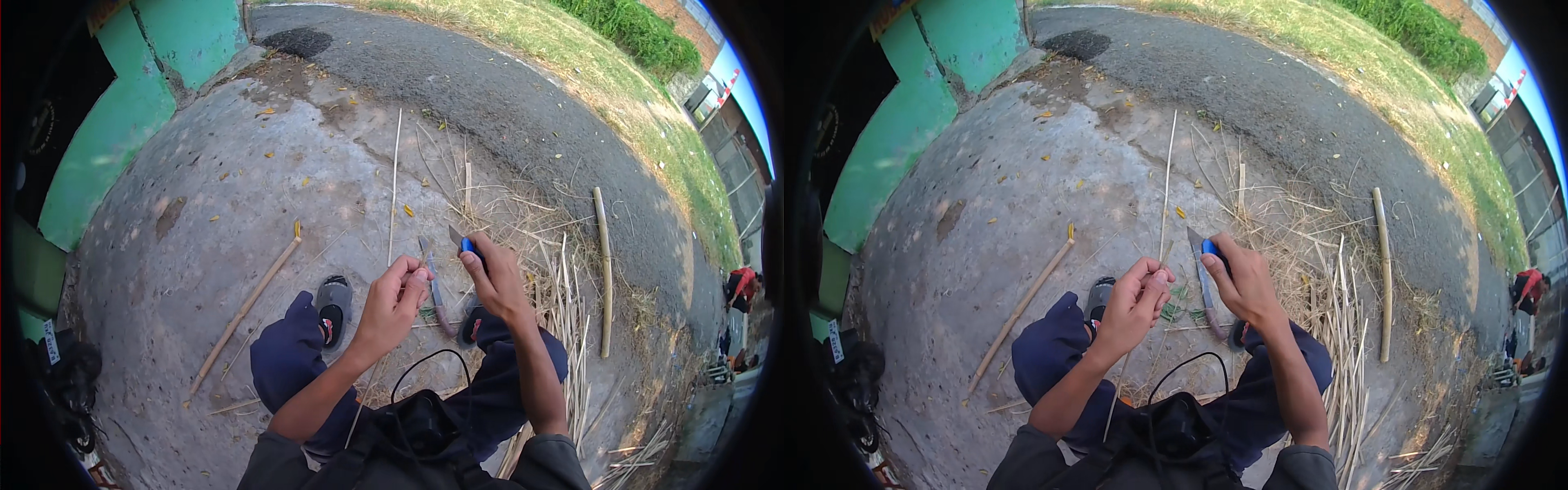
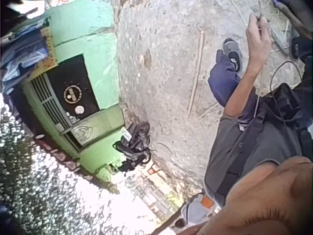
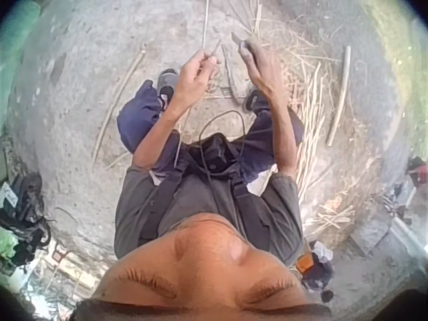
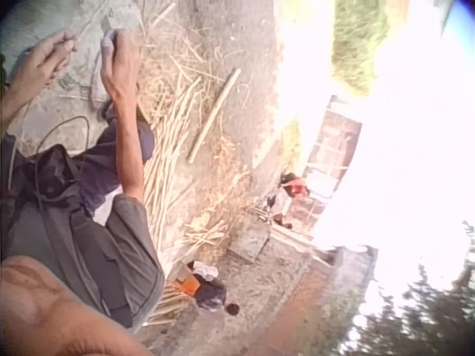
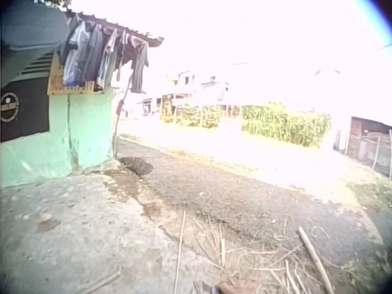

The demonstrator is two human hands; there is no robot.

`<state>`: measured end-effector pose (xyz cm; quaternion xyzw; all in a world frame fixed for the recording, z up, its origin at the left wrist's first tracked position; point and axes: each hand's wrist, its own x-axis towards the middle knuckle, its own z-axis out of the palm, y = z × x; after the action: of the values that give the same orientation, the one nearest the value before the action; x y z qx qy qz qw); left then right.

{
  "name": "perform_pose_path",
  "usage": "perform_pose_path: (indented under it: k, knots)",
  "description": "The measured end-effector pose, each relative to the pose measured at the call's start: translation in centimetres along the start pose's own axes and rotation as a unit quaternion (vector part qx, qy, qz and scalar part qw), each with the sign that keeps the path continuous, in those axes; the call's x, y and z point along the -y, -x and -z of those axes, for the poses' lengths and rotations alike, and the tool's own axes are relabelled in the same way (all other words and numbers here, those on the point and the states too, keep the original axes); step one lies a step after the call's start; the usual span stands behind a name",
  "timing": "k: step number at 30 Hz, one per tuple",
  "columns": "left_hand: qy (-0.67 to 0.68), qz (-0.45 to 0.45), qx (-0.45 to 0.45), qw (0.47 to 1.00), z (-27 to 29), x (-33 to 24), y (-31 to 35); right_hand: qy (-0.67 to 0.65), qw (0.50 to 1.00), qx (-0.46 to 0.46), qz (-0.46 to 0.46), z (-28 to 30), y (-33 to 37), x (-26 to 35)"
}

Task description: The person scrapes and trims a long bamboo strip using a utility knife, periodically bending and feeling the strip by hand.

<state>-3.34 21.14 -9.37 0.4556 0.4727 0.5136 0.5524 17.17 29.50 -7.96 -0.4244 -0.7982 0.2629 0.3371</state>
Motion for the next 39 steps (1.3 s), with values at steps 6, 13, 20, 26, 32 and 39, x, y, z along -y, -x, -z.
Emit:
perform_pose_path:
  k: [6, 13, 20, 26, 32, 39]
  knots:
    - [0.004, 0.008, 0.016, 1.0, -0.7, 0.5, -0.3, 0.012, 0.996, 0.077, 0.037, -0.7, 0.3, 0.4]
    - [-0.062, -0.019, -0.006, 0.998, -1.4, 0.2, -0.1, 0.036, 0.994, 0.083, 0.061, -0.5, 0.4, 0.5]
    - [-0.174, -0.079, -0.065, 0.979, -1.7, 0.0, 0.1, 0.067, 0.994, 0.077, 0.039, -0.6, 0.5, 0.7]
    - [-0.216, -0.115, -0.056, 0.968, -3.6, -0.7, 1.7, 0.133, 0.989, -0.03, -0.059, 1.2, -1.4, -3.4]
    - [-0.129, -0.05, -0.034, 0.99, -2.4, -0.1, 1.1, -0.009, 0.993, -0.112, -0.039, 2.6, -0.8, -2.9]
    - [-0.082, -0.05, -0.053, 0.994, -1.4, -0.2, 0.4, 0.027, 0.995, 0.077, 0.062, -0.4, 1.1, 0.2]
